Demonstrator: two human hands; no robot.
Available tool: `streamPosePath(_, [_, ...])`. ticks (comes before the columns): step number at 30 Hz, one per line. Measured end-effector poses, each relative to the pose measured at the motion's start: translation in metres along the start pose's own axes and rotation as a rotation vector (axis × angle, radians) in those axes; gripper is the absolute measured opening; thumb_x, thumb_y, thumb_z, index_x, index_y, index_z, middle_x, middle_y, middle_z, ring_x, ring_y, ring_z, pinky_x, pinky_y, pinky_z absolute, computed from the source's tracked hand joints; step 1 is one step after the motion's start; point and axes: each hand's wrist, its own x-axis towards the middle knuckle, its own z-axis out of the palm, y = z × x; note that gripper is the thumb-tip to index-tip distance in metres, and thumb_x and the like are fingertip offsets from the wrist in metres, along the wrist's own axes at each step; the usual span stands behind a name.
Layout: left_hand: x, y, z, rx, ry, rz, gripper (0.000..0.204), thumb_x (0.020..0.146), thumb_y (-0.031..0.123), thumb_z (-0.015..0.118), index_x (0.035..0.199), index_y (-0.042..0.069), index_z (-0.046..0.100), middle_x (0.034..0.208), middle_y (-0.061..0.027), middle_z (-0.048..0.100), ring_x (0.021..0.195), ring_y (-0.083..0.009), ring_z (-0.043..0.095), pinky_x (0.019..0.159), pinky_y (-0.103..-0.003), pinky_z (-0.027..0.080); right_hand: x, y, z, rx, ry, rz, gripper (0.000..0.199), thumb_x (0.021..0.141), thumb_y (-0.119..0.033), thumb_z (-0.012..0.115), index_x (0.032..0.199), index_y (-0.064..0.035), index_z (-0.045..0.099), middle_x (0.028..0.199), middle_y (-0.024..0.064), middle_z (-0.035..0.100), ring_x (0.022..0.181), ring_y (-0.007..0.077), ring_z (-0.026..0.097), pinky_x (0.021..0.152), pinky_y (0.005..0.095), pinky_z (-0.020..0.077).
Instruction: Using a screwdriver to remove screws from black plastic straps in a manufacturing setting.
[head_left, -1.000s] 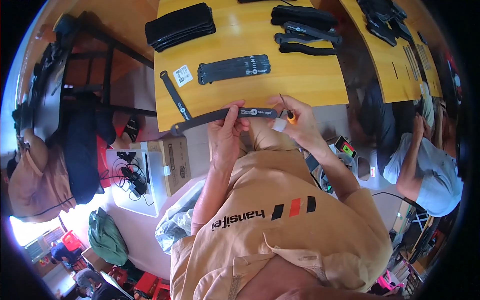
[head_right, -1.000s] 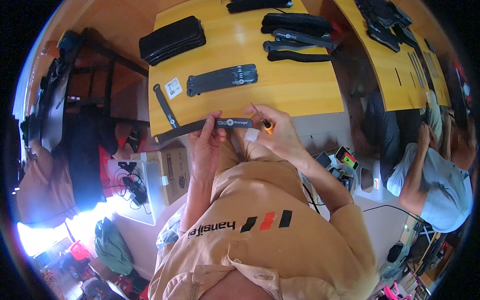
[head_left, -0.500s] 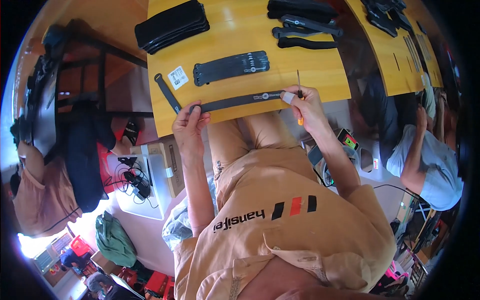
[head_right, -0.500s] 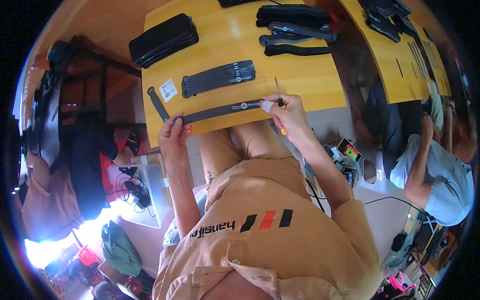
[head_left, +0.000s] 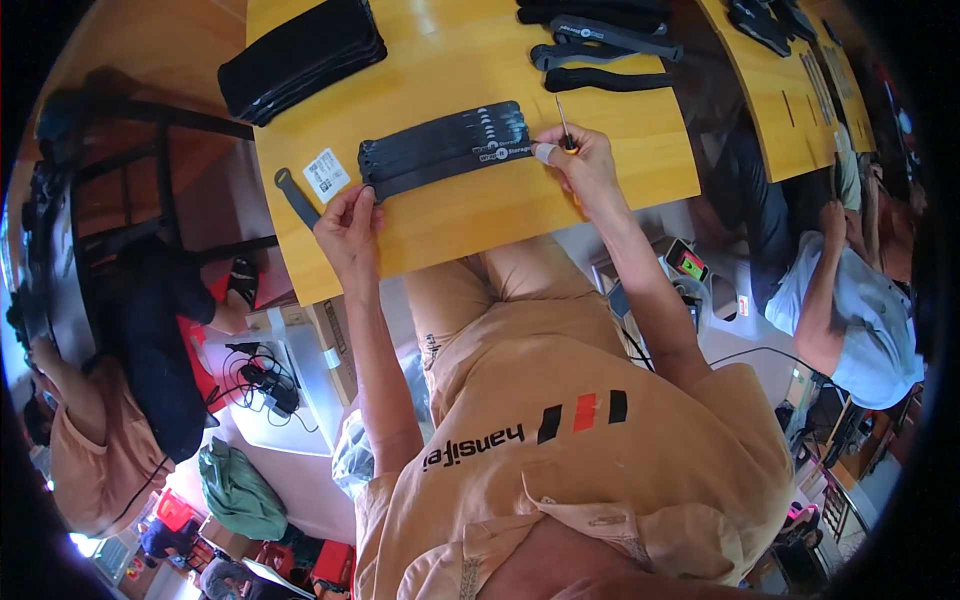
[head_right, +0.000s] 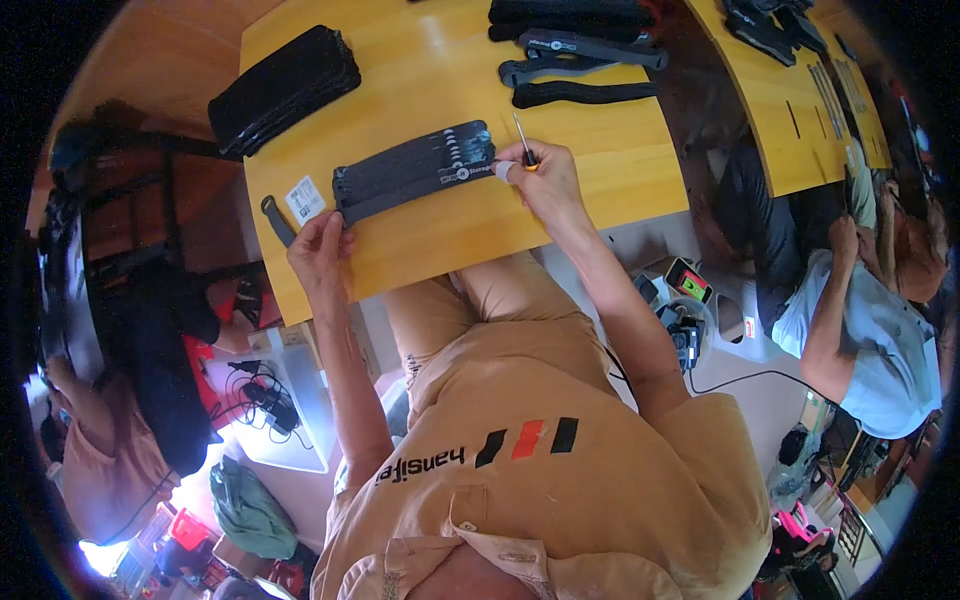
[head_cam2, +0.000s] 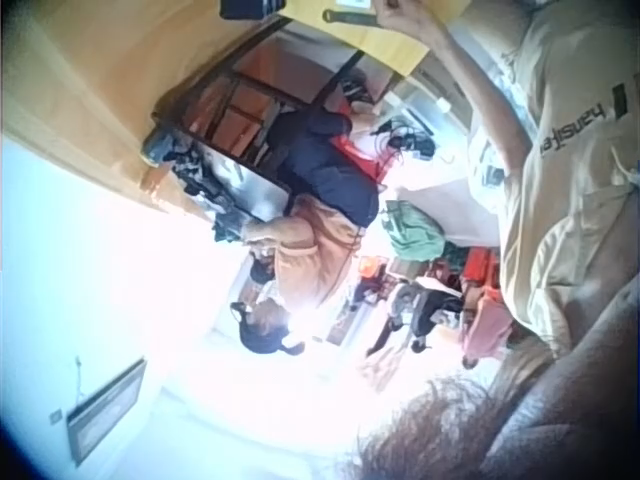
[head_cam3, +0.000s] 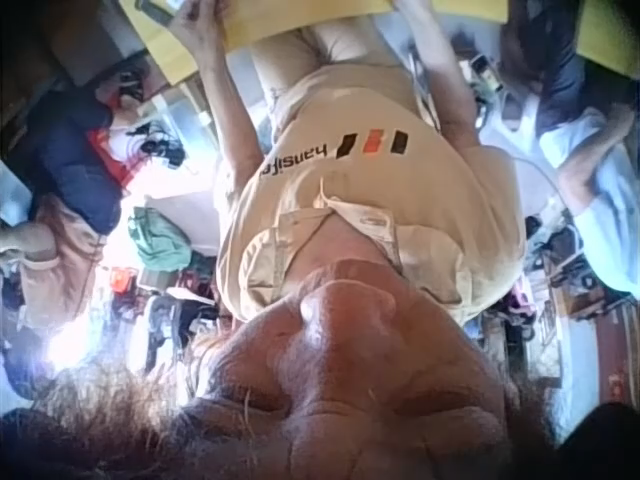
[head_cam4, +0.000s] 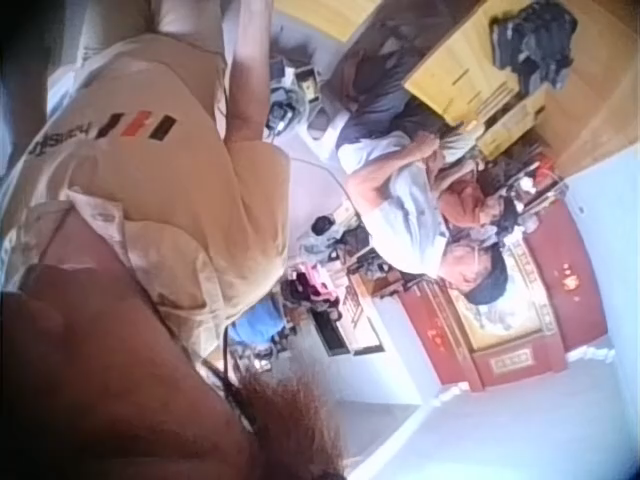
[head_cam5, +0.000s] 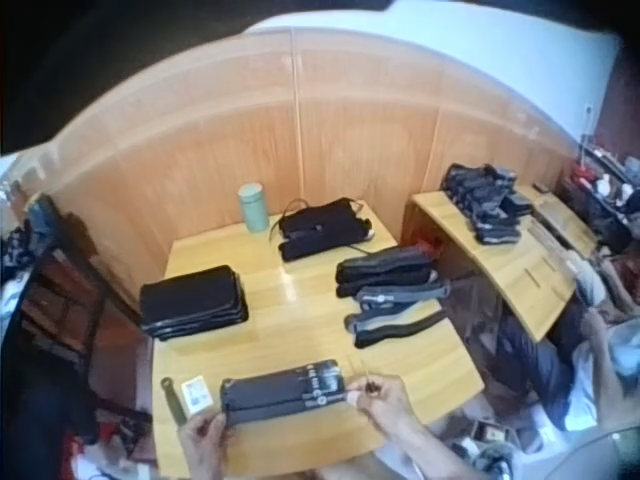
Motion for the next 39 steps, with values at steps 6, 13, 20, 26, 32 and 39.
streamPosePath(6, [0.008,-0.009,0.003,0.115,0.015,0.046,0.007,0.081,0.004,0.061,0.085,-0.002,0.061,0.065,-0.0017,0.056,0.052,-0.0051,0.048,0.045,-0.017,0.038,0.009,0.007,0.0,-0.038,0.001,0.029,0.007,0.073,-0.002,0.065,0.079,-0.0004,0.063,0.058,-0.0024,0.052,0.042,0.0031,0.04,0.037,0.0183,0.0295])
streamPosePath(13, [0.009,-0.009,0.006,0.047,0.041,0.023,0.004,0.081,0.002,0.061,0.083,-0.001,0.059,0.064,-0.0007,0.055,0.051,-0.0044,0.047,0.044,-0.016,0.038,0.013,0.013,0.001,-0.109,0.026,0.003,0.007,0.072,-0.002,0.066,0.078,-0.0007,0.064,0.059,-0.0024,0.054,0.047,0.003,0.043,0.041,0.0183,0.0327])
streamPosePath(20, [0.01,-0.013,0.006,0.021,0.048,0.025,0.004,0.081,0.002,0.061,0.083,-0.001,0.058,0.066,-0.0009,0.055,0.051,-0.0042,0.047,0.044,-0.016,0.038,0.013,0.013,0.004,-0.1,0.049,-0.019,0.007,0.072,-0.001,0.065,0.079,0.0,0.064,0.062,-0.0013,0.056,0.051,0.0037,0.046,0.045,0.0182,0.0356])
streamPosePath(26, [0.01,-0.01,0.008,0.05,0.061,0.018,0.004,0.081,0.002,0.061,0.083,-0.001,0.058,0.066,-0.0011,0.055,0.051,-0.0042,0.047,0.044,-0.016,0.039,0.015,0.02,0.004,-0.16,0.067,-0.107,0.007,0.071,0.0,0.065,0.078,0.0006,0.064,0.062,-0.0013,0.056,0.052,0.0036,0.046,0.045,0.0186,0.0357])
streamPosePath(32, [0.01,-0.01,0.008,0.047,0.063,0.018,0.004,0.081,0.002,0.061,0.083,-0.001,0.058,0.066,-0.0011,0.055,0.051,-0.0045,0.047,0.044,-0.016,0.039,0.014,0.019,0.007,-0.204,0.095,-0.133,0.007,0.073,0.001,0.064,0.08,-0.0007,0.063,0.064,-0.0028,0.053,0.046,0.0012,0.04,0.04,0.0156,0.0291])
streamPosePath(39, [0.01,-0.013,0.008,-0.003,0.052,0.017,0.004,0.081,0.002,0.061,0.083,-0.001,0.058,0.066,-0.0011,0.054,0.05,-0.0046,0.046,0.043,-0.016,0.038,0.012,0.015,0.009,-0.204,0.098,-0.104,0.007,0.073,0.001,0.064,0.079,-0.0011,0.063,0.062,-0.0025,0.053,0.046,0.0015,0.041,0.038,0.0156,0.0304])
